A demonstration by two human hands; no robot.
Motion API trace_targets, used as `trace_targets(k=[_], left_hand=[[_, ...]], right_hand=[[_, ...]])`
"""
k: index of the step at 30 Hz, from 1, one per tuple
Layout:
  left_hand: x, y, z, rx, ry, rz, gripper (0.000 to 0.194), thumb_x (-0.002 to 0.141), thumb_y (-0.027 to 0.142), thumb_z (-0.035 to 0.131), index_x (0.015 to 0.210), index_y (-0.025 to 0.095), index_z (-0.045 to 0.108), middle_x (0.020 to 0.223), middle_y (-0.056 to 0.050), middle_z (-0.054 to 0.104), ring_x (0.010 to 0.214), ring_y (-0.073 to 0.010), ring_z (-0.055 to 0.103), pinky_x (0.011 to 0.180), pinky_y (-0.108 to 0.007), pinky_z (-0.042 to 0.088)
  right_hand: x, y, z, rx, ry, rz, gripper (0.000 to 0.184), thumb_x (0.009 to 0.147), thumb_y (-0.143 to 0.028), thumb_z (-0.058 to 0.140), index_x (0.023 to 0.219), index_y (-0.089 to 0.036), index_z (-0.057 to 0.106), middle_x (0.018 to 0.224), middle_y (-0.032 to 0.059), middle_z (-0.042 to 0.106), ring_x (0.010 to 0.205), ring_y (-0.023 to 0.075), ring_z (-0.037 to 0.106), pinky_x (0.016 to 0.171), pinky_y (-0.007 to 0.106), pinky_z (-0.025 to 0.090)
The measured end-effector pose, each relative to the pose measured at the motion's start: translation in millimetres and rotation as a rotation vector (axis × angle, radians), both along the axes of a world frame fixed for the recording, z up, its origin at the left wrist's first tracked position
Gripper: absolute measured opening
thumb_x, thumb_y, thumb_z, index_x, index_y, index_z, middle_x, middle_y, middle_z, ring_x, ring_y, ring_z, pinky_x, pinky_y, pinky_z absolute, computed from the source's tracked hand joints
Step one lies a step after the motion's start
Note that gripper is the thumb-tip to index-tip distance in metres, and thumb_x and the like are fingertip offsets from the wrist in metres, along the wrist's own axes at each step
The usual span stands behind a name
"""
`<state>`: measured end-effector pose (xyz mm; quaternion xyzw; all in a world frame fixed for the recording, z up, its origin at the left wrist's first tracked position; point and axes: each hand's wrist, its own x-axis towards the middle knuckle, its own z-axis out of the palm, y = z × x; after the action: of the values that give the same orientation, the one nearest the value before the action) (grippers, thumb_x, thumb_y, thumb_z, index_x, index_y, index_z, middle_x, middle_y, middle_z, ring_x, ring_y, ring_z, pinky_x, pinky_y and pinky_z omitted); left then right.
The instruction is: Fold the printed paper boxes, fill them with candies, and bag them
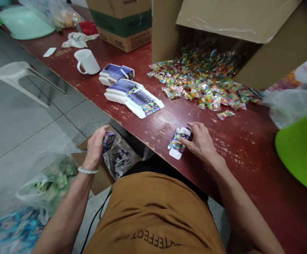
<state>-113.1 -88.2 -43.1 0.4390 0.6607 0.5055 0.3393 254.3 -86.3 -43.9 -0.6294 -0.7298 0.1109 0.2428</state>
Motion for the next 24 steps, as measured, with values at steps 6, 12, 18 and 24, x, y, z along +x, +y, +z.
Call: trace_targets(k=[6,12,18,24], left_hand=[[18.3,8.1,-10.9,0.099,0.065,0.029,0.034,0.079,0.042,0.063,0.101,0.017,0.069,0.091,-0.005,0.071,0.085,-0.0178,0.064,0.084,-0.031,0.049],[117.8,3.4,3.3,0.195,0.255,-0.451,0.028,0.084,0.027,0.06,0.109,0.019,0.068,0.092,-0.005,0.069,0.075,-0.0148,0.061,0.074,-0.029,0.05],[143.6,7.2,18.0,-0.084,-0.226,-0.731,0.049,0.084,0.041,0.066,0.126,0.018,0.058,0.107,-0.009,0.069,0.089,-0.0191,0.065,0.08,-0.032,0.052],[139.2,-2.9,40.2,-0.556,-0.963,-1.284,0.064,0.065,0.058,0.08,0.108,0.013,0.065,0.094,-0.015,0.074,0.084,-0.0281,0.072,0.083,-0.042,0.053]], right_hand=[[1.1,-3.0,-3.5,-0.162,-0.217,-0.028,0.06,0.07,-0.061,0.074,0.112,-0.02,0.061,0.111,0.0144,0.055,0.1,0.0337,0.052,0.076,0.042,0.045],[-5.2,0.8,-1.9,-0.231,0.082,-0.103,0.039,0.069,-0.038,0.077,0.099,-0.022,0.057,0.093,0.0064,0.064,0.087,0.0271,0.059,0.072,0.036,0.043],[-23.0,-2.2,19.1,-0.32,0.97,-0.12,0.03,0.074,-0.041,0.071,0.094,-0.021,0.06,0.085,0.0019,0.069,0.074,0.0175,0.063,0.07,0.031,0.049],[-49.0,-11.8,53.8,-0.394,1.358,0.079,0.032,0.069,-0.038,0.082,0.089,-0.022,0.063,0.079,-0.0008,0.067,0.066,0.0131,0.061,0.062,0.026,0.051]])
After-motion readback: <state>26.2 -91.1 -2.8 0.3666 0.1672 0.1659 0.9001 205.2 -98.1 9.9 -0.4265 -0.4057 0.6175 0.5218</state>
